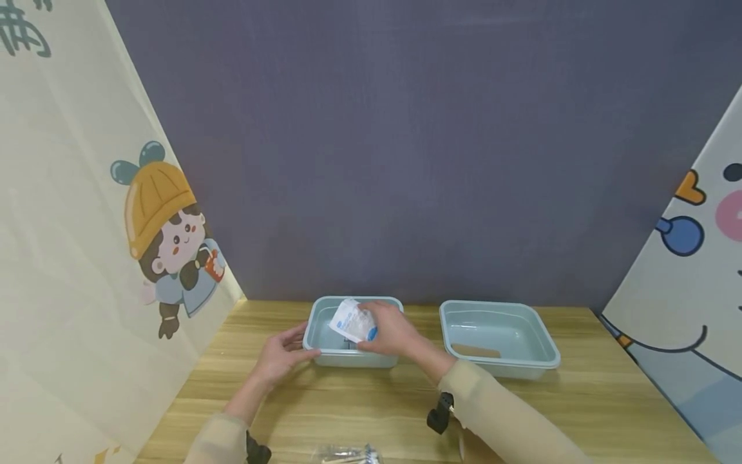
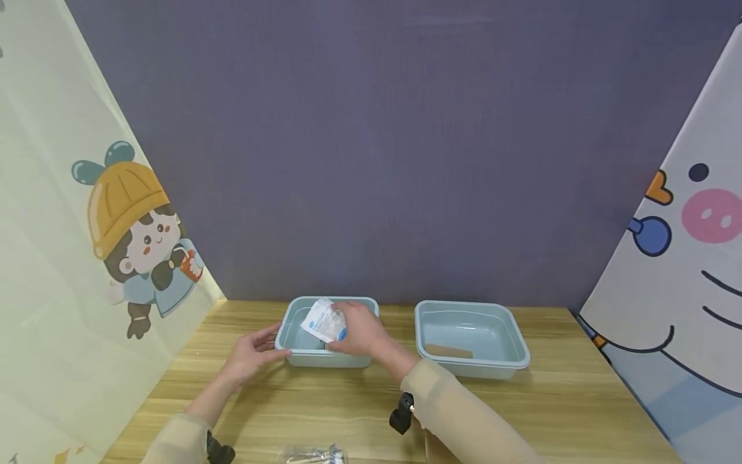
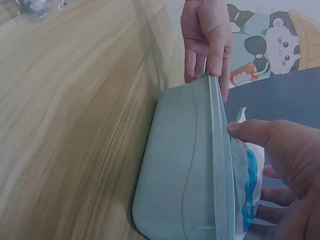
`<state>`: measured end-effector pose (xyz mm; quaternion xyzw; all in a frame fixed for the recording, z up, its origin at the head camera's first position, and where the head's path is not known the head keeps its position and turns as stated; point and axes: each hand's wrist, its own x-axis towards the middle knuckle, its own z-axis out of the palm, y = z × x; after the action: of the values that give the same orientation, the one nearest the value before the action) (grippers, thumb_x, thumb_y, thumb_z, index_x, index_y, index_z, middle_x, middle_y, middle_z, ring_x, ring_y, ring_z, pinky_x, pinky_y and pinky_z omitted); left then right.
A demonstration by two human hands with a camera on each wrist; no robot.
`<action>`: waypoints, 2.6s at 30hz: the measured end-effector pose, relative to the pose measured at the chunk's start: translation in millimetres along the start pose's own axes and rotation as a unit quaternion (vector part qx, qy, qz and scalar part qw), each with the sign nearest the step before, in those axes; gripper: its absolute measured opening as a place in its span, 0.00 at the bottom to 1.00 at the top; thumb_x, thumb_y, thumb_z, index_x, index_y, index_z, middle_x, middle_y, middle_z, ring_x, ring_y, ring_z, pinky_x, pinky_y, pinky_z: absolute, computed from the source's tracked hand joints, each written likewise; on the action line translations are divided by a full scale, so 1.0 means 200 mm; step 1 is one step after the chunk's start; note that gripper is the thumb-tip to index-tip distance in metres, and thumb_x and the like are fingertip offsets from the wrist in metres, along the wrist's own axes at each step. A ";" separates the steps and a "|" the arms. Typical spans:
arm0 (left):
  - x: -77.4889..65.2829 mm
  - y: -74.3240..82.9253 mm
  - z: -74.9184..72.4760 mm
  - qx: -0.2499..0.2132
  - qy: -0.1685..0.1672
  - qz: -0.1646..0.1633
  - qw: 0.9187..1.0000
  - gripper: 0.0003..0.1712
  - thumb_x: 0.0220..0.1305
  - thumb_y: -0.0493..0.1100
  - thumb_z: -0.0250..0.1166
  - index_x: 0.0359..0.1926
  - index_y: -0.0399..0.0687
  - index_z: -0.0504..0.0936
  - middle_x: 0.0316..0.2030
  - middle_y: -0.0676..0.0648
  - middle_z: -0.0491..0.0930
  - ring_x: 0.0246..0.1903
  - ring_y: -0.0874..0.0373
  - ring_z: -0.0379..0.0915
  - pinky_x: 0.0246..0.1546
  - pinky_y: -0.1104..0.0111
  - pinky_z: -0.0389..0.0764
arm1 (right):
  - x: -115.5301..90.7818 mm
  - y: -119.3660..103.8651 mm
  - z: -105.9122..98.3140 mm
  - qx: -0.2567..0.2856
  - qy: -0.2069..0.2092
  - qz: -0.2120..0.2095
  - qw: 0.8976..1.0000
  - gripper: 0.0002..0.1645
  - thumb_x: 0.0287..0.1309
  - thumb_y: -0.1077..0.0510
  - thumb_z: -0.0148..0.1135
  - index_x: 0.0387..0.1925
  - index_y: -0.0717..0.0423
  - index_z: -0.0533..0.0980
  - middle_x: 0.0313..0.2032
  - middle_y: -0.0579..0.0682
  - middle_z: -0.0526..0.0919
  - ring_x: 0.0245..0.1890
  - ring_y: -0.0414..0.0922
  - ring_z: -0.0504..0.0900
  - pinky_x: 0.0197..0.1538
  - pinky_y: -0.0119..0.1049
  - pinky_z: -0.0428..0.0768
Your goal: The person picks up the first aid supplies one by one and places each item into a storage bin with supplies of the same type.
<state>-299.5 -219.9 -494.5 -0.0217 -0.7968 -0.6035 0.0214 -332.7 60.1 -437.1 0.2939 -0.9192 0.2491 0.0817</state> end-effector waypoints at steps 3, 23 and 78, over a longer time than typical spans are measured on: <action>-0.01 0.00 0.00 0.002 -0.002 0.003 1.000 0.45 0.56 0.35 0.81 0.74 0.34 0.73 0.66 0.28 0.80 0.62 0.34 0.82 0.52 0.68 0.90 | 0.01 0.01 0.01 0.000 -0.002 0.003 1.000 0.48 0.46 0.49 0.86 0.68 0.60 0.77 0.62 0.58 0.85 0.56 0.51 0.84 0.60 0.48 0.86; -0.01 -0.01 -0.01 -0.015 0.000 0.006 1.000 0.45 0.56 0.35 0.81 0.73 0.34 0.73 0.65 0.29 0.81 0.61 0.36 0.83 0.51 0.67 0.90 | 0.06 0.07 0.07 -0.013 -0.011 0.003 1.000 0.49 0.46 0.46 0.86 0.67 0.61 0.77 0.61 0.57 0.86 0.57 0.52 0.85 0.63 0.48 0.84; -0.03 -0.03 0.05 -0.032 0.003 0.001 0.999 0.45 0.56 0.33 0.81 0.73 0.32 0.72 0.64 0.27 0.80 0.61 0.34 0.82 0.51 0.68 0.90 | 0.10 0.19 0.11 -0.023 -0.060 -0.045 0.997 0.48 0.48 0.44 0.85 0.66 0.61 0.77 0.63 0.57 0.85 0.65 0.56 0.83 0.71 0.50 0.81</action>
<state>-294.9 -211.8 -502.8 -0.0211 -0.7769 -0.6289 0.0232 -371.2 65.8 -465.5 0.3476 -0.9137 0.2061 0.0439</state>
